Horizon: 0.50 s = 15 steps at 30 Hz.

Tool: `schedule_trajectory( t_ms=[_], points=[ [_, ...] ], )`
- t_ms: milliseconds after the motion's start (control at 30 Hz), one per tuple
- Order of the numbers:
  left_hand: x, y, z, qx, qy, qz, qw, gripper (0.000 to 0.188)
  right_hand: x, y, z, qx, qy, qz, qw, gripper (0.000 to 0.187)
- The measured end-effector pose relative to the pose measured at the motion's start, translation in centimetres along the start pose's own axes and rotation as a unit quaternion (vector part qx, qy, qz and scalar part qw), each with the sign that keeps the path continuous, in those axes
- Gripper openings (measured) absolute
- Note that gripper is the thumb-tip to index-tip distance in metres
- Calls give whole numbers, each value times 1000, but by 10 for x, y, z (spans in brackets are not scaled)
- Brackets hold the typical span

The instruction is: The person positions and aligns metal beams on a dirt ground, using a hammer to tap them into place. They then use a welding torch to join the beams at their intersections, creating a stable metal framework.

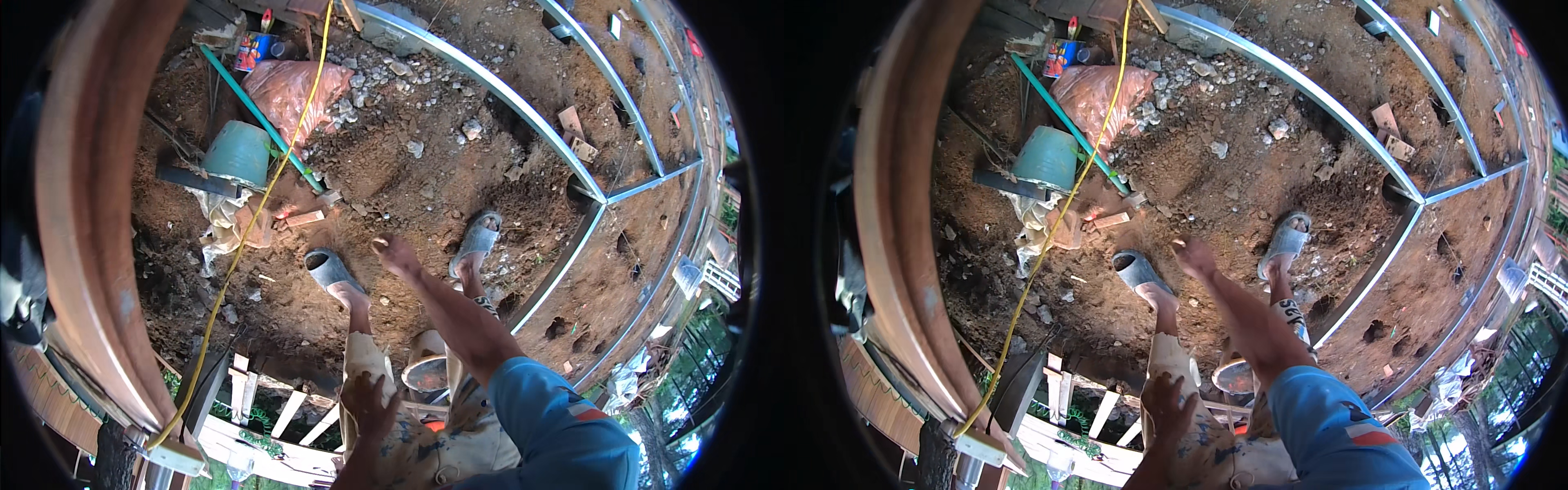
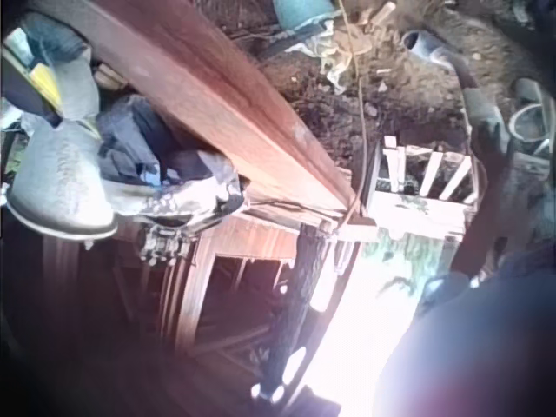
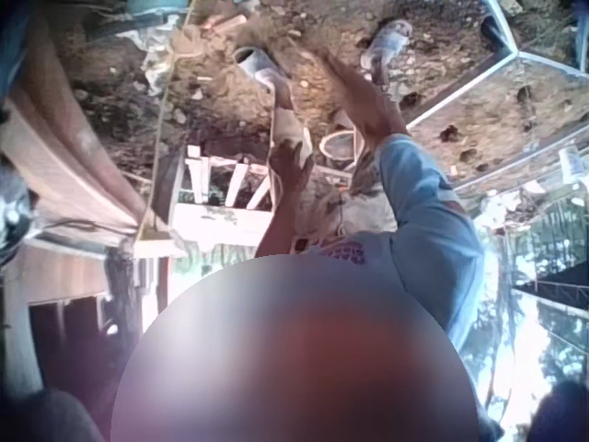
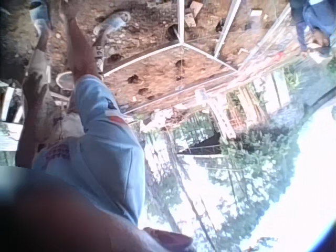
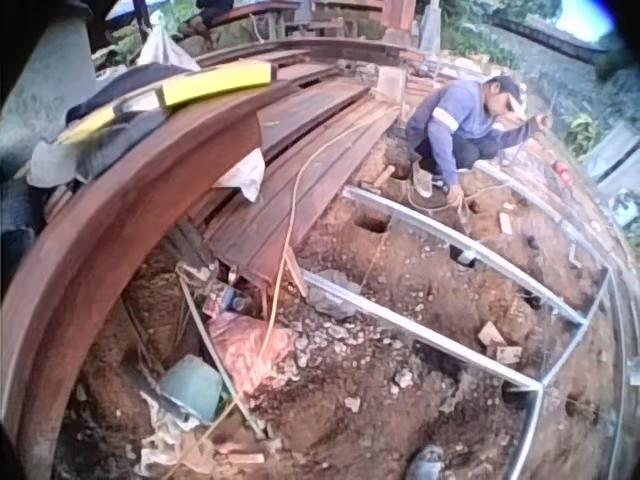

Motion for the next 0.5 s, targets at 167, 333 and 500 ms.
schedule_trajectory(
  t_ms=[167,333,500],
  points=[
    [16,-10,19,3,-31,60,998,68,69,-100,72,-63,133,-73,986,57],
    [-8,-8,44,-17,77,28,996,64,117,-133,74,-114,-126,-185,968,57],
    [-12,-5,63,-59,188,-8,980,58,172,-142,51,-81,-468,-111,873,33]
  ],
)
Point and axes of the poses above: each hand's wrist, its own y-axis away from the middle knuckle, its own x-axis out of the palm, z = x × y, the point moved 10 cm from there along -y, towards the middle knuckle, and after that the axes turned 7 degrees about y, right-handed, at the moved point
